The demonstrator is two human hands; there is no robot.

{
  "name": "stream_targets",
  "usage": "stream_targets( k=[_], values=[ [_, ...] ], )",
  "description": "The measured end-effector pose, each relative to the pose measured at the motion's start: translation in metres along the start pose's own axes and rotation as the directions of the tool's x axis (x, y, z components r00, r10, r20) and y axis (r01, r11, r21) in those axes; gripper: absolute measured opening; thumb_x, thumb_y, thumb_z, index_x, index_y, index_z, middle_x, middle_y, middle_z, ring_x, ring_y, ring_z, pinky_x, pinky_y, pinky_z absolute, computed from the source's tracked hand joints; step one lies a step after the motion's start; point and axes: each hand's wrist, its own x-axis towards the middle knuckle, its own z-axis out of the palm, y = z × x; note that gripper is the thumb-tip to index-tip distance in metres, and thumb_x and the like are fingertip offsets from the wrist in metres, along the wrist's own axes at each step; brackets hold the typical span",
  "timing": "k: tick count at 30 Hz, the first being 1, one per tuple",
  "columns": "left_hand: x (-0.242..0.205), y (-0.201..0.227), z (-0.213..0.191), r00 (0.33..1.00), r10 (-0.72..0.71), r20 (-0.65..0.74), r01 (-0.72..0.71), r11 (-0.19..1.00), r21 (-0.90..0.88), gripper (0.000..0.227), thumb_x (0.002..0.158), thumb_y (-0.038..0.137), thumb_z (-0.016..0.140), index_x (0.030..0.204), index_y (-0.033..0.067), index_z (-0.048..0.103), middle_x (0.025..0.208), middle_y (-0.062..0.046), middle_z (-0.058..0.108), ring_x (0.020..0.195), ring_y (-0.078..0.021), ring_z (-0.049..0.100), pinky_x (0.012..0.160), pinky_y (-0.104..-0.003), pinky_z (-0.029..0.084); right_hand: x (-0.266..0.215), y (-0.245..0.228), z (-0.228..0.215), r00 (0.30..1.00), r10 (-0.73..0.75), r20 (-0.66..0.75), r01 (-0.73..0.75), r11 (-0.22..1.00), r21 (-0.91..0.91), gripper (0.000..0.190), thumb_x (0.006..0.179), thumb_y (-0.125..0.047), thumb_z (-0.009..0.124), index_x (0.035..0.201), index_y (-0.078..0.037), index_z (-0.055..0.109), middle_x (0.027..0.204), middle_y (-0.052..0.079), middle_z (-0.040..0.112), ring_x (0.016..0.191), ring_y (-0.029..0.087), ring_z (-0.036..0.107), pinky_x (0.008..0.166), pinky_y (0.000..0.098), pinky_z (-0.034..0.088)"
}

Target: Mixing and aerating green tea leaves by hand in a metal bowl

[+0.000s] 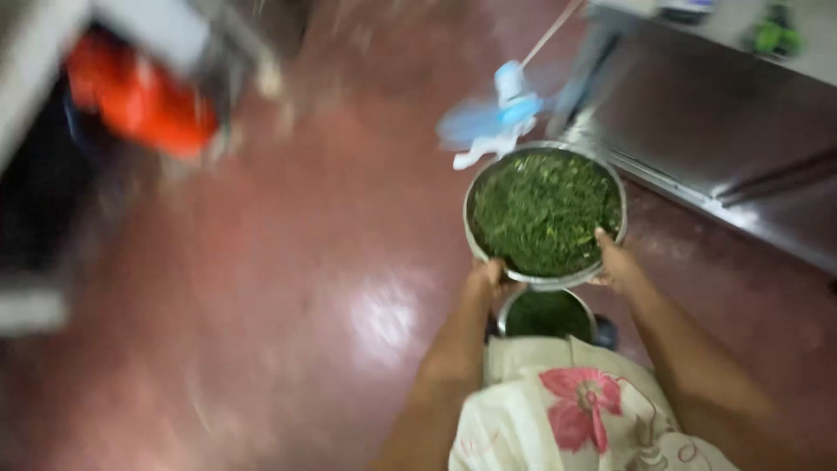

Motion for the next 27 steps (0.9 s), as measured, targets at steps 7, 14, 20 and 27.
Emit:
stream_targets(
  k=[7, 14, 20, 27],
  values=[
    [0.046, -0.02, -0.029, 0.993, -0.085, 0.086, 0.069, 0.983, 0.168, 0.105, 0.084, 0.042, 0.085, 0.156, 0.0, 0.021, 0.147, -0.037, 0.036, 0.121, -0.0568, 0.056, 0.092, -0.064, 0.056, -0.039, 0.011, -0.005, 0.991, 0.103, -0.09, -0.09, 0.986, 0.139, 0.087, 0.109, -0.055, 0.05, 0.161, 0.007, 0.017, 0.163, 0.033, 0.017, 0.144, 0.053, 0.033, 0.1, 0.0655, 0.051],
    [0.042, 0.036, -0.028, 0.703, 0.642, 0.306, -0.308, -0.113, 0.945, 0.098, 0.086, 0.075, 0.065, 0.163, 0.0273, 0.027, 0.162, -0.022, 0.027, 0.152, -0.0469, 0.02, 0.126, -0.058, 0.011, 0.087, 0.143, 0.0, 0.921, -0.149, -0.361, 0.063, 0.969, -0.239, 0.08, 0.103, -0.057, 0.058, 0.155, 0.002, 0.044, 0.155, 0.032, 0.044, 0.139, 0.05, 0.044, 0.113, 0.0633, 0.036],
    [-0.042, 0.072, 0.08, 0.914, 0.242, 0.324, -0.336, 0.01, 0.942, 0.124, 0.075, 0.085, 0.064, 0.166, 0.0389, -0.006, 0.169, -0.023, -0.001, 0.154, -0.0513, 0.006, 0.116, -0.072, 0.024, 0.076, 0.135, 0.012, 0.961, -0.088, -0.263, 0.025, 0.972, -0.235, 0.073, 0.101, -0.066, 0.051, 0.15, -0.012, 0.051, 0.146, 0.021, 0.058, 0.133, 0.042, 0.054, 0.107, 0.0593, 0.044],
    [0.059, 0.089, 0.064, 0.901, 0.221, 0.374, -0.347, -0.151, 0.926, 0.056, 0.095, 0.023, 0.071, 0.146, 0.041, 0.055, 0.161, -0.016, 0.042, 0.145, -0.038, 0.045, 0.105, -0.053, 0.052, 0.035, 0.102, -0.008, 0.952, -0.09, -0.292, 0.048, 0.988, -0.146, 0.068, 0.103, -0.055, 0.056, 0.151, -0.008, 0.053, 0.146, 0.024, 0.057, 0.132, 0.047, 0.054, 0.106, 0.0681, 0.039]
  ],
)
